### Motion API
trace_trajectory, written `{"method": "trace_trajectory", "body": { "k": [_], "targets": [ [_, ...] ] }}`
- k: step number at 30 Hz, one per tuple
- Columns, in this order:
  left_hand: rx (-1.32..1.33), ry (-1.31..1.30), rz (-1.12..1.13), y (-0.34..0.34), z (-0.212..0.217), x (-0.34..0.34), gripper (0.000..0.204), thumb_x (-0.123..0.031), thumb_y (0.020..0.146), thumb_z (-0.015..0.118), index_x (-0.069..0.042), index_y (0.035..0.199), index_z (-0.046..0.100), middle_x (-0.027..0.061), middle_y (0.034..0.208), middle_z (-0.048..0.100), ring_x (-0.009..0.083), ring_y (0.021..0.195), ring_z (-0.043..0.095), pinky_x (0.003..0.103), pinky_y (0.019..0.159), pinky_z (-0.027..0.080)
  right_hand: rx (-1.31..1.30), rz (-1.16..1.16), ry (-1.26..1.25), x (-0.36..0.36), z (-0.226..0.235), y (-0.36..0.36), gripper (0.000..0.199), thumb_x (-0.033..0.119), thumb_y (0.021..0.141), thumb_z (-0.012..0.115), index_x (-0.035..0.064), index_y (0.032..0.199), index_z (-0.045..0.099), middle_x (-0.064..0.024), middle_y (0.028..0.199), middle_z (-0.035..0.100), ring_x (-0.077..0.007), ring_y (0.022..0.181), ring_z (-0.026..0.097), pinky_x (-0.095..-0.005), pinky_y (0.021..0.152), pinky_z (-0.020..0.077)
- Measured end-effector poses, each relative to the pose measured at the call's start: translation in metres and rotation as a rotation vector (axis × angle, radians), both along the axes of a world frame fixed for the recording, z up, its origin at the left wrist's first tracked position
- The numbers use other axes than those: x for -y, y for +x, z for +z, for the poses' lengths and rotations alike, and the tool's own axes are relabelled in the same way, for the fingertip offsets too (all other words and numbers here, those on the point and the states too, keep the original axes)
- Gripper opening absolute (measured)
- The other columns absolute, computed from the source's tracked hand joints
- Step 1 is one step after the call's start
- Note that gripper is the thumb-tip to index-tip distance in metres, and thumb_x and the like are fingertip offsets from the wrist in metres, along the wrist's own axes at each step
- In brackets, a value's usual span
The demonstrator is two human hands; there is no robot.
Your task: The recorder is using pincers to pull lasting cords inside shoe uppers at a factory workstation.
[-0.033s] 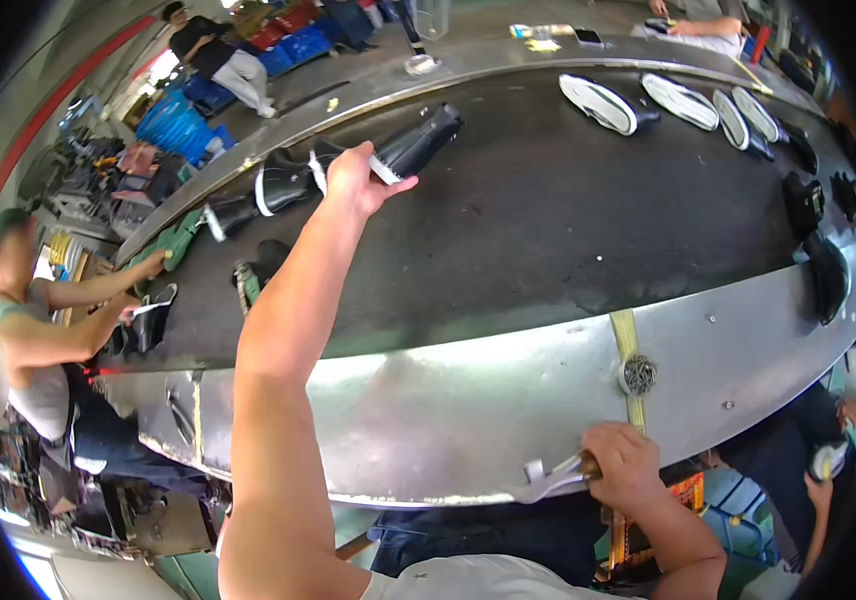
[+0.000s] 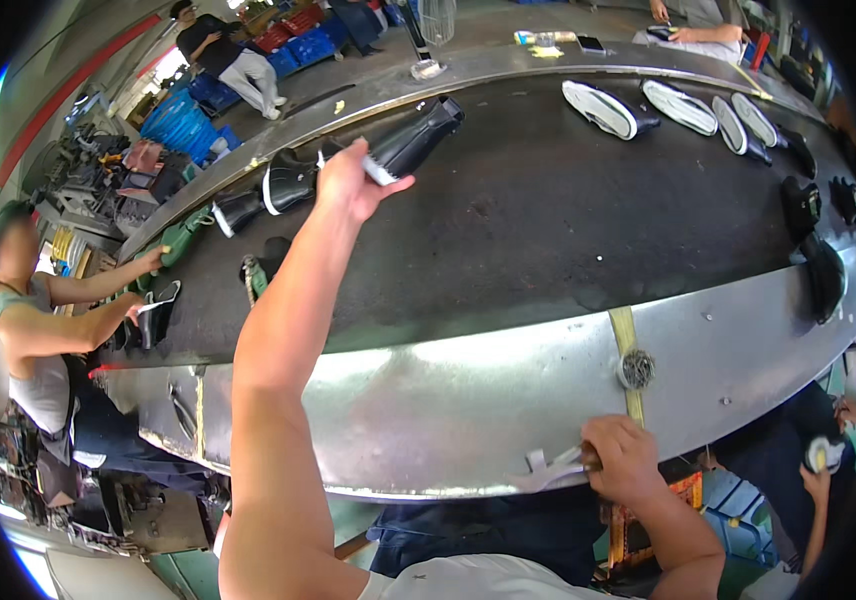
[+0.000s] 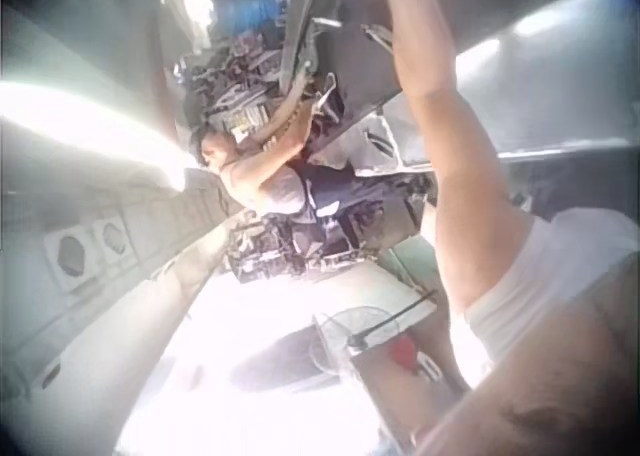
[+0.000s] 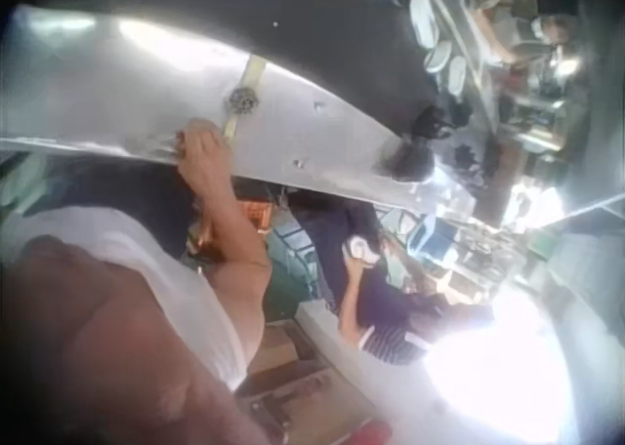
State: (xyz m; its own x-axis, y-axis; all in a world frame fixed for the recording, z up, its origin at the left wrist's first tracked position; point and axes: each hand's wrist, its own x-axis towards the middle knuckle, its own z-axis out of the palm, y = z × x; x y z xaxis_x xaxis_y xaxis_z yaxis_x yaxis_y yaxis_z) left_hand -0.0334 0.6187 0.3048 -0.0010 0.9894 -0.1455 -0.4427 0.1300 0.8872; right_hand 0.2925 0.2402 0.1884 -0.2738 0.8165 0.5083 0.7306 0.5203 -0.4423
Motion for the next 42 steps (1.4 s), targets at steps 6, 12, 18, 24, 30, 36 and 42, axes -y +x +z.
{"method": "trace_trajectory", "body": {
  "k": [6,12,18,24,30,36,42],
  "targets": [
    [0.077,0.17,0.205,-0.066,0.052,0.182,0.082,-0.048,0.093,0.068,-0.003,0.149,0.03,0.0216,0.136,0.052,0.0417,0.129,0.052,0.059,0.1,0.049,0.011,-0.041,0.034,0.015,-0.004,-0.004,0.025,0.002,0.072,0.071,0.0091,0.095,0.061,-0.0101,0.09,0.066,-0.033,0.085,0.065,-0.043,0.07,0.0533],
    [0.344,0.38,-0.468,-0.032,0.015,0.371,0.077,-0.036,0.091,0.066,0.002,0.149,0.033,0.0288,0.138,0.051,0.044,0.111,0.064,0.048,0.075,0.064,0.041,-0.088,0.093,0.026,-0.023,0.002,0.029,0.003,0.078,0.07,0.0081,0.104,0.06,-0.0125,0.096,0.066,-0.0354,0.09,0.065,-0.0453,0.072,0.0528],
    [-0.276,0.259,-0.517,-0.055,-0.09,0.544,0.125,-0.001,0.067,0.08,0.0,0.16,-0.003,0.0181,0.167,0.013,0.0217,0.153,0.014,0.032,0.121,0.009,-0.093,-0.121,0.066,0.107,-0.012,0.003,0.039,-0.006,0.074,0.066,0.0052,0.111,0.06,-0.0149,0.099,0.065,-0.0356,0.089,0.066,-0.043,0.076,0.0536],
    [-0.774,0.137,-0.888,-0.05,-0.21,0.628,0.116,-0.016,0.077,0.083,-0.001,0.16,0.003,0.0276,0.164,0.011,0.0334,0.154,0.007,0.038,0.122,0.013,-0.592,-0.168,-0.623,0.205,-0.104,0.001,0.018,0.013,0.095,0.063,0.0012,0.108,0.059,-0.0099,0.098,0.068,-0.0185,0.08,0.067,-0.0334,0.067,0.0526],
    [-0.992,0.233,-0.818,0.026,-0.231,0.573,0.108,-0.052,0.074,0.082,-0.001,0.154,0.03,0.0317,0.161,0.017,0.05,0.151,0.006,0.055,0.122,0.014,-0.948,-0.251,-1.255,0.246,-0.104,-0.007,0.028,0.021,0.096,0.065,0.0014,0.115,0.057,-0.0087,0.098,0.069,-0.0112,0.077,0.065,-0.0227,0.051,0.0444],
    [-1.345,-0.103,-0.943,0.079,-0.227,0.514,0.095,-0.054,0.074,0.08,-0.006,0.148,0.044,0.0252,0.155,0.037,0.0486,0.145,0.029,0.053,0.116,0.032,-0.855,-0.104,-1.332,0.261,-0.082,-0.011,0.039,0.017,0.095,0.065,-0.0032,0.126,0.052,-0.0102,0.101,0.069,-0.0118,0.078,0.065,-0.0205,0.05,0.0429],
    [-0.339,-0.069,-0.663,0.023,-0.232,0.519,0.06,-0.023,0.088,0.076,-0.007,0.14,0.051,0.0074,0.125,0.061,0.0181,0.114,0.057,0.034,0.099,0.046,-0.765,-0.052,-1.242,0.268,-0.066,-0.027,0.037,0.016,0.097,0.061,-0.0042,0.127,0.052,-0.0082,0.099,0.068,-0.0129,0.08,0.064,-0.0289,0.066,0.0517]
  ]
}}
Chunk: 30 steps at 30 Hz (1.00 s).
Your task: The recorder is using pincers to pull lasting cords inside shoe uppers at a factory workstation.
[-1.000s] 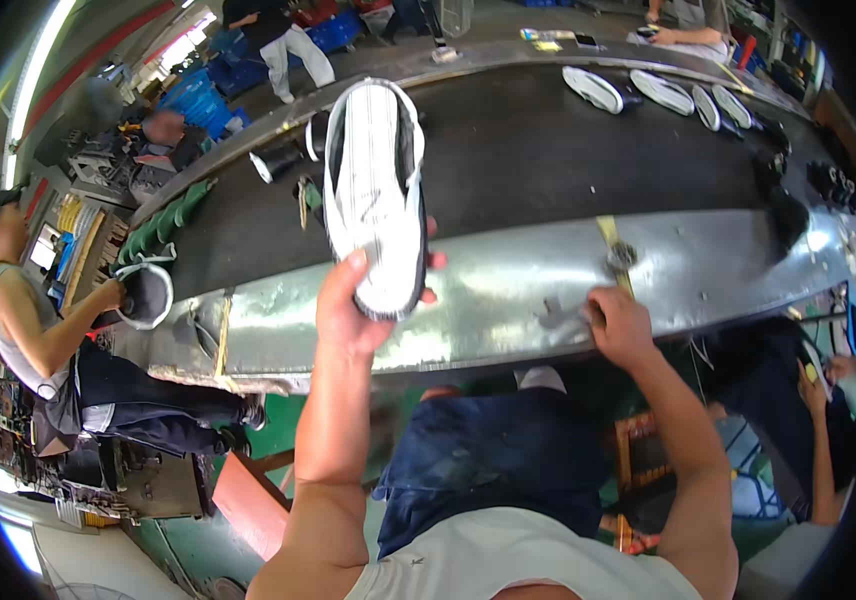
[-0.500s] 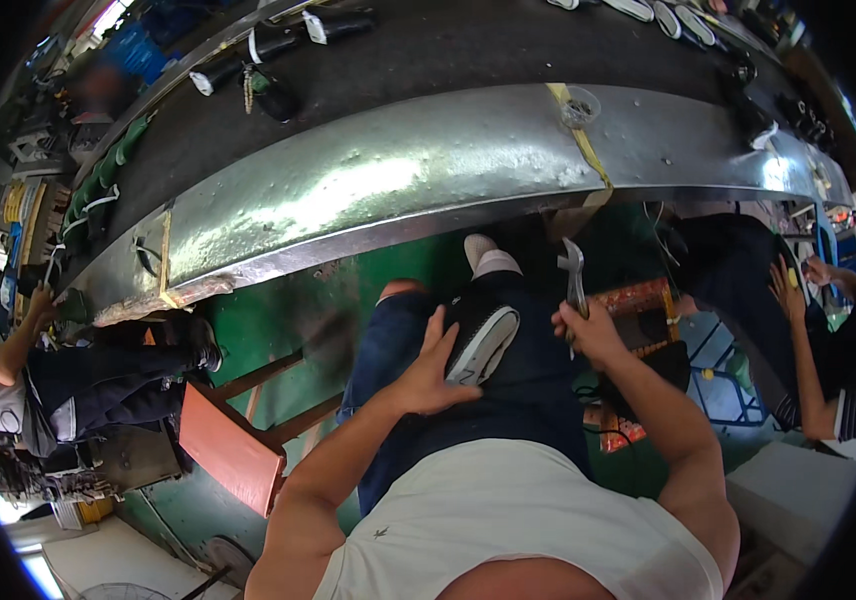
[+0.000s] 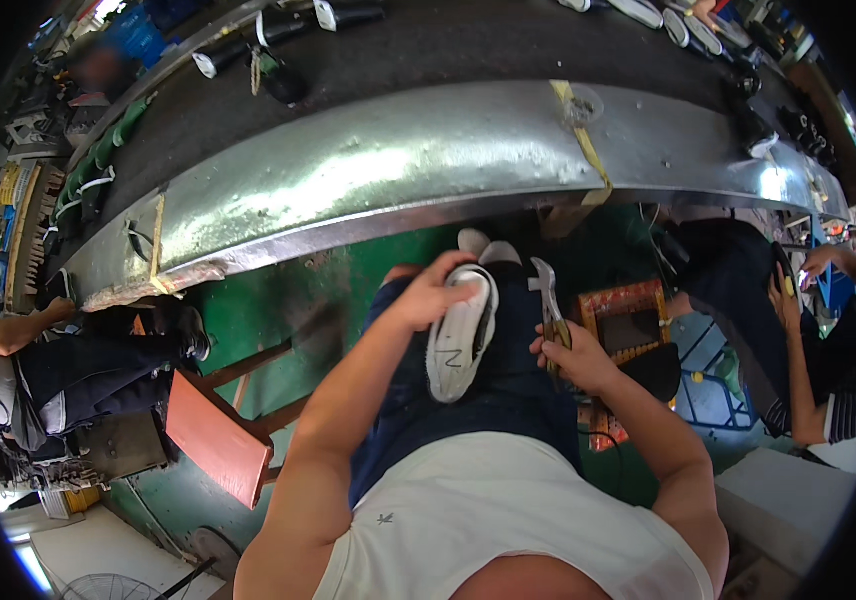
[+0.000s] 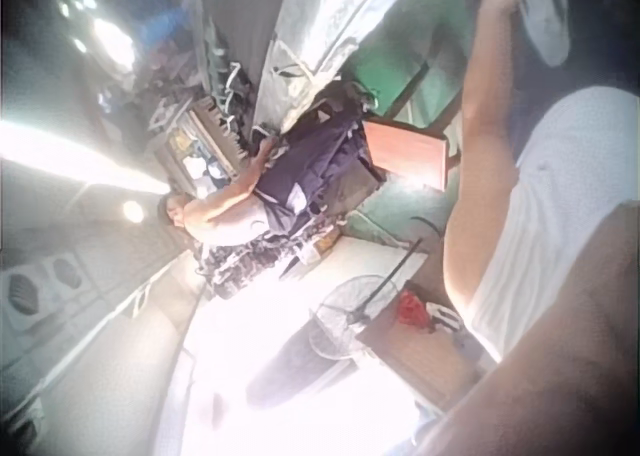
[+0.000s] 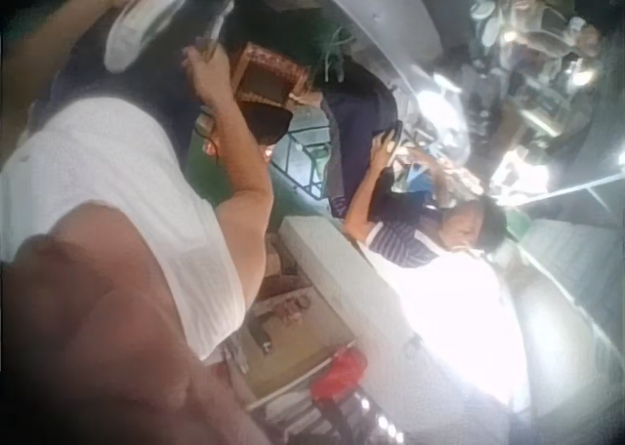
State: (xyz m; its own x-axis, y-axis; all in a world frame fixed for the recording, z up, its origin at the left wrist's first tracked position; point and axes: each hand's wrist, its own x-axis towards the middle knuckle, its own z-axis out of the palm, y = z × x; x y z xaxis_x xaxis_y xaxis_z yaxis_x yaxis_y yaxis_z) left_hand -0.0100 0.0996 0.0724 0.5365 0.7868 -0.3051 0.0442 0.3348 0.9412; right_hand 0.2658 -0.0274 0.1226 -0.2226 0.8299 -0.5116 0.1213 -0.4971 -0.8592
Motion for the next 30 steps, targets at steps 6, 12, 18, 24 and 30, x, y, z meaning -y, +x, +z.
{"method": "trace_trajectory", "body": {
  "k": [6,12,18,24,30],
  "targets": [
    [0.149,0.237,0.226,-0.035,0.022,0.059,0.074,-0.013,0.095,0.069,-0.009,0.155,0.026,0.007,0.142,0.042,0.016,0.127,0.044,0.032,0.108,0.036,0.256,0.554,0.194,-0.001,0.055,-0.03,0.039,0.015,0.097,0.059,0.0037,0.133,0.052,-0.0081,0.096,0.066,-0.0164,0.081,0.061,-0.0314,0.077,0.0493],
    [0.134,0.204,0.209,-0.051,0.028,0.07,0.069,-0.017,0.1,0.062,-0.007,0.156,0.022,0.0094,0.15,0.035,0.0182,0.134,0.037,0.032,0.113,0.031,0.111,0.54,0.159,-0.008,0.053,-0.068,0.036,0.014,0.096,0.061,0.0021,0.129,0.055,-0.0096,0.105,0.068,-0.0129,0.09,0.062,-0.0294,0.082,0.0498],
    [-0.028,0.421,0.219,-0.062,0.007,0.073,0.057,-0.027,0.105,0.053,-0.007,0.153,0.029,0.0125,0.151,0.037,0.0204,0.135,0.038,0.034,0.115,0.029,-0.142,0.479,-0.053,-0.024,0.034,-0.068,0.028,0.017,0.098,0.06,0.0004,0.121,0.057,-0.0068,0.093,0.064,-0.0126,0.082,0.06,-0.0307,0.078,0.0508],
    [-0.096,0.266,0.226,-0.056,-0.012,0.061,0.05,-0.027,0.103,0.058,-0.006,0.146,0.043,0.0111,0.141,0.05,0.0194,0.129,0.047,0.033,0.111,0.035,0.088,0.549,-0.097,-0.05,0.026,-0.067,0.019,0.019,0.1,0.058,0.0012,0.102,0.06,-0.0072,0.081,0.066,-0.0174,0.067,0.065,-0.036,0.065,0.0517],
    [0.143,0.088,0.309,-0.05,-0.036,0.044,0.039,-0.012,0.1,0.061,-0.007,0.139,0.054,0.0051,0.121,0.062,0.0133,0.109,0.058,0.028,0.097,0.046,0.347,0.421,0.504,-0.033,-0.042,-0.073,0.018,0.016,0.097,0.06,-0.0014,0.101,0.059,-0.0219,0.087,0.066,-0.0418,0.081,0.065,-0.0449,0.073,0.051]
  ]
}}
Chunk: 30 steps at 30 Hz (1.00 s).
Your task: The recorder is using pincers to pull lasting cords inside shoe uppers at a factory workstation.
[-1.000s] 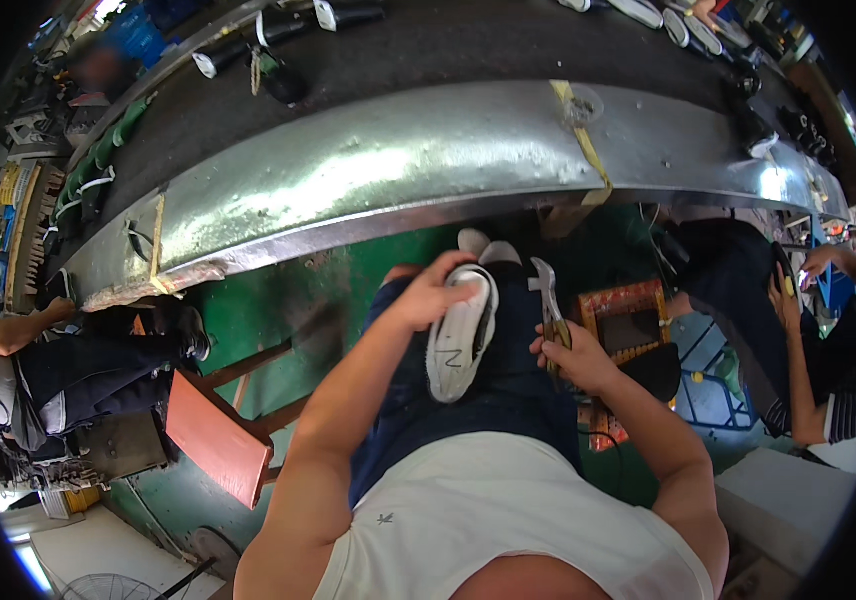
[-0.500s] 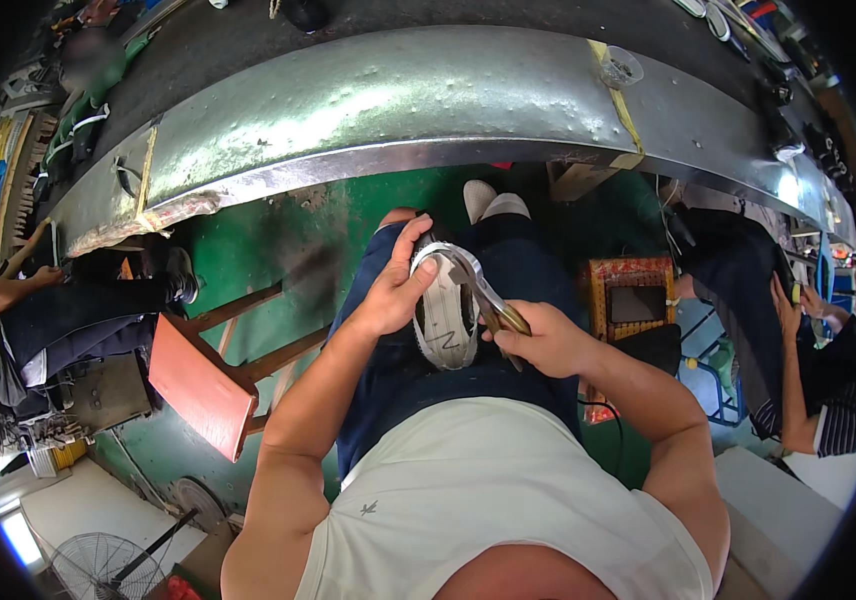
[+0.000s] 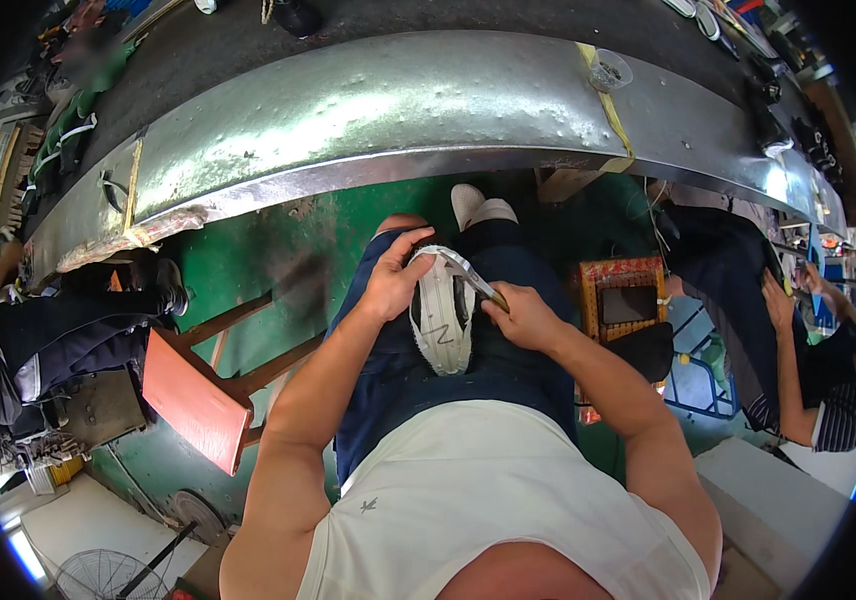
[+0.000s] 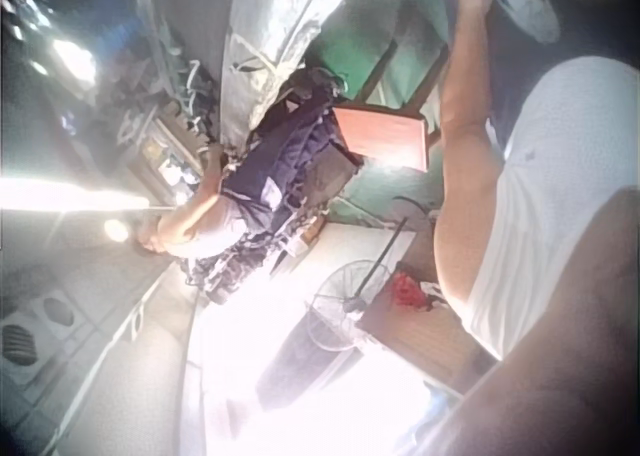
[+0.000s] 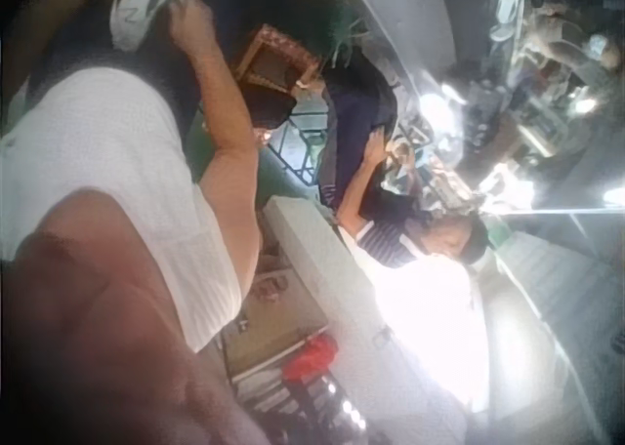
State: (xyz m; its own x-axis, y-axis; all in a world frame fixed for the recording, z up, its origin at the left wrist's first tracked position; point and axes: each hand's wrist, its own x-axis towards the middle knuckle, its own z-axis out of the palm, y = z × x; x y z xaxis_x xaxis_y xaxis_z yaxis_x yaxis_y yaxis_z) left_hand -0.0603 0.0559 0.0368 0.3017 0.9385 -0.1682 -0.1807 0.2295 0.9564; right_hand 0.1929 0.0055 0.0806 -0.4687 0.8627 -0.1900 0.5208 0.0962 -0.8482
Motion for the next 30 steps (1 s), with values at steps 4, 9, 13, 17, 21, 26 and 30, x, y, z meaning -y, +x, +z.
{"method": "trace_trajectory", "body": {
  "k": [4,9,13,17,21,26,30],
  "targets": [
    [0.174,-0.143,-0.044,0.002,-0.003,-0.006,0.043,-0.005,0.098,0.061,-0.008,0.14,0.054,0.004,0.117,0.064,0.0121,0.103,0.06,0.027,0.092,0.049,0.036,-0.093,0.114,0.006,-0.011,0.004,0.022,0.017,0.096,0.061,-0.0015,0.108,0.059,-0.0254,0.097,0.066,-0.0456,0.092,0.065,-0.0496,0.08,0.0512],
    [0.091,-0.305,-0.158,0.014,0.03,-0.012,0.043,-0.012,0.098,0.063,-0.007,0.141,0.054,0.004,0.121,0.063,0.0136,0.109,0.059,0.029,0.098,0.047,0.23,-0.064,-0.039,0.017,0.035,0.008,0.022,0.016,0.097,0.059,-0.0037,0.107,0.055,-0.0276,0.101,0.065,-0.0466,0.097,0.064,-0.0516,0.083,0.051],
    [-0.025,-0.338,-0.113,0.031,0.027,-0.017,0.045,-0.018,0.098,0.067,-0.006,0.139,0.055,0.0054,0.116,0.066,0.014,0.103,0.063,0.03,0.092,0.051,0.406,-0.031,-0.114,0.019,0.06,0.004,0.02,0.015,0.096,0.058,-0.0043,0.1,0.054,-0.029,0.099,0.066,-0.0486,0.098,0.063,-0.0535,0.085,0.0503],
    [0.022,-0.406,-0.107,0.034,0.024,-0.021,0.044,-0.016,0.097,0.067,-0.005,0.138,0.056,0.0065,0.114,0.067,0.0144,0.1,0.064,0.029,0.089,0.052,0.412,-0.017,-0.166,0.008,0.055,0.02,0.021,0.016,0.095,0.06,-0.0031,0.101,0.056,-0.0246,0.092,0.069,-0.0424,0.088,0.068,-0.0482,0.08,0.0531],
    [-0.012,-0.341,-0.098,0.032,0.014,-0.026,0.044,-0.012,0.095,0.068,-0.004,0.136,0.057,0.0065,0.109,0.068,0.0145,0.097,0.065,0.029,0.087,0.053,0.051,-0.067,-0.687,-0.001,0.077,0.035,0.024,0.023,0.099,0.059,-0.0002,0.103,0.058,-0.0081,0.081,0.068,-0.0131,0.07,0.065,-0.0297,0.062,0.05],
    [0.012,-0.306,-0.25,0.031,0.024,-0.03,0.053,-0.008,0.093,0.069,-0.004,0.143,0.051,0.0076,0.118,0.065,0.0154,0.105,0.063,0.029,0.091,0.052,0.087,-0.225,-0.1,-0.009,0.039,0.004,0.03,0.027,0.104,0.047,-0.002,0.104,0.055,-0.019,0.082,0.066,-0.0349,0.079,0.068,-0.0413,0.072,0.0525],
    [-0.09,-0.27,-0.289,0.026,0.018,-0.035,0.06,-0.006,0.092,0.069,-0.004,0.147,0.046,0.0085,0.122,0.064,0.016,0.109,0.061,0.029,0.094,0.05,0.164,-0.188,-0.109,-0.027,0.059,0.004,0.036,0.031,0.105,0.046,-0.0039,0.107,0.054,-0.0284,0.09,0.066,-0.0495,0.091,0.064,-0.0507,0.079,0.0494]
  ]
}}
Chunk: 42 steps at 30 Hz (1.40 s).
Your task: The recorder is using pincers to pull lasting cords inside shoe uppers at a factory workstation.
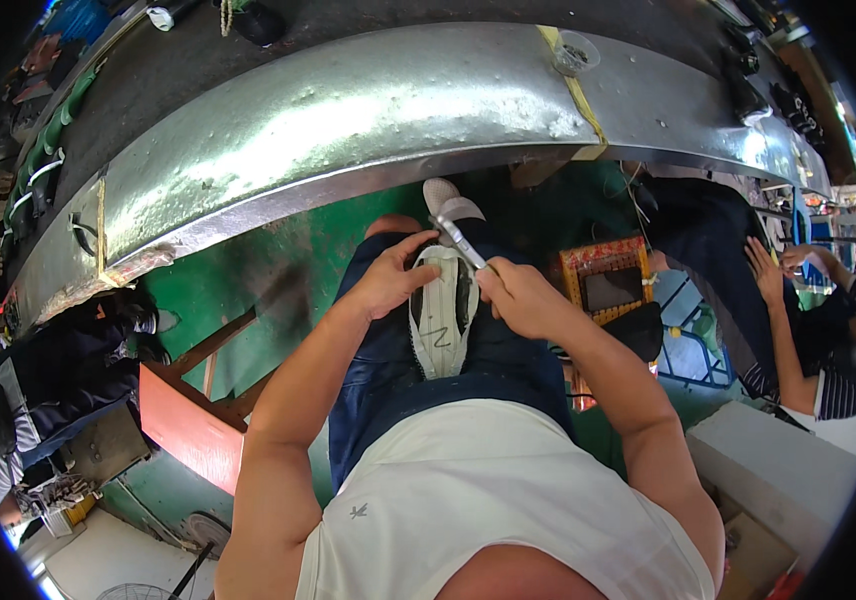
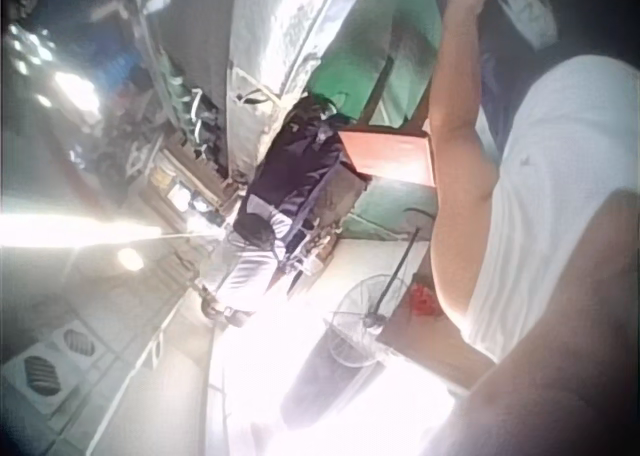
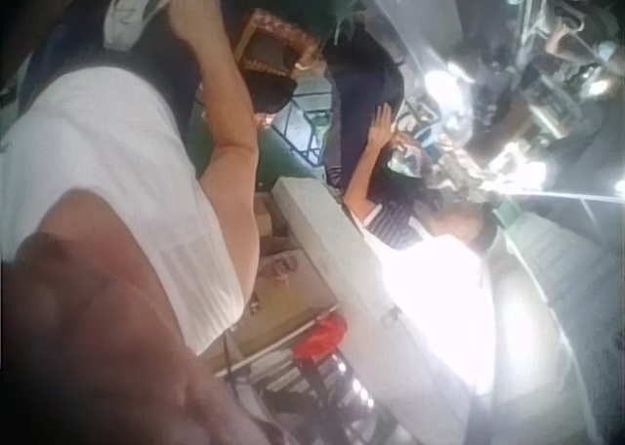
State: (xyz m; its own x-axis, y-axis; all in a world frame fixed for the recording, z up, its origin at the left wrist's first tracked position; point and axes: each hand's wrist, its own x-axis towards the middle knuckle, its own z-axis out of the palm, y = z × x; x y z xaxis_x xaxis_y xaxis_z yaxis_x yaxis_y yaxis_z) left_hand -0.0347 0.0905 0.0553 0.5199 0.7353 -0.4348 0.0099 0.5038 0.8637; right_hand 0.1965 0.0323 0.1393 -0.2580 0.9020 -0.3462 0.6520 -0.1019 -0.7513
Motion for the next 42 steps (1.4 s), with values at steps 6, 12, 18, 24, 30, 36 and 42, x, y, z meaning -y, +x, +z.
{"method": "trace_trajectory", "body": {
  "k": [6,12,18,24,30,36,42],
  "targets": [
    [-0.143,0.166,0.016,0.006,0.006,0.023,0.064,-0.017,0.093,0.069,-0.001,0.149,0.041,0.0138,0.134,0.06,0.0199,0.122,0.057,0.033,0.105,0.045,-0.044,-0.055,-0.203,0.009,-0.039,0.01,0.03,0.026,0.1,0.058,-0.0028,0.106,0.056,-0.0206,0.084,0.065,-0.0371,0.079,0.066,-0.042,0.073,0.0511],
    [-0.459,0.194,0.036,-0.005,-0.019,0.094,0.074,-0.021,0.089,0.064,0.005,0.151,0.034,0.0276,0.132,0.06,0.0321,0.124,0.06,0.035,0.106,0.044,-0.186,-0.055,-0.269,0.054,-0.017,0.047,0.022,0.02,0.093,0.062,-0.0006,0.1,0.058,-0.0133,0.078,0.065,-0.0216,0.072,0.064,-0.0359,0.071,0.0508],
    [-0.12,0.148,0.093,0.005,-0.018,0.102,0.096,-0.013,0.08,0.062,0.001,0.159,0.011,0.0282,0.147,0.046,0.032,0.135,0.05,0.032,0.112,0.037,0.053,0.356,-0.214,0.047,0.002,0.055,0.04,0.018,0.091,0.064,-0.004,0.124,0.056,-0.0217,0.105,0.067,-0.0354,0.097,0.066,-0.0407,0.087,0.051],
    [-0.287,0.216,0.017,0.015,-0.011,0.113,0.102,-0.016,0.081,0.065,0.001,0.159,0.002,0.0314,0.151,0.039,0.0352,0.14,0.043,0.033,0.115,0.032,0.073,0.482,0.025,0.033,0.009,0.046,0.054,0.013,0.091,0.061,-0.0114,0.137,0.047,-0.0311,0.126,0.059,-0.0432,0.119,0.057,-0.044,0.103,0.0451],
    [-0.157,0.235,0.05,0.021,-0.03,0.12,0.095,-0.016,0.086,0.058,0.003,0.159,0.002,0.0282,0.158,0.029,0.031,0.148,0.029,0.03,0.118,0.024,0.393,0.646,-0.123,-0.002,0.04,0.021,0.044,0.015,0.09,0.063,-0.0095,0.126,0.055,-0.03,0.12,0.061,-0.0441,0.113,0.06,-0.0471,0.096,0.0483],
    [0.474,-0.412,0.38,0.011,-0.017,0.112,0.071,-0.042,0.104,0.038,-0.003,0.16,0.017,0.0154,0.158,0.037,0.0279,0.145,0.036,0.041,0.12,0.027,0.509,0.903,-0.233,-0.023,0.038,-0.006,0.03,0.023,0.093,0.06,-0.0048,0.103,0.063,-0.0265,0.089,0.068,-0.0447,0.09,0.067,-0.0517,0.082,0.0528],
    [0.209,-0.489,0.663,0.037,-0.022,0.091,0.068,-0.051,0.108,0.024,-0.002,0.154,0.035,0.0146,0.149,0.049,0.0252,0.135,0.048,0.038,0.113,0.038,0.298,0.652,0.001,0.01,-0.033,0.008,0.023,0.019,0.091,0.062,-0.0023,0.101,0.061,-0.0262,0.093,0.068,-0.0442,0.092,0.067,-0.0511,0.082,0.0531]
  ]
}}
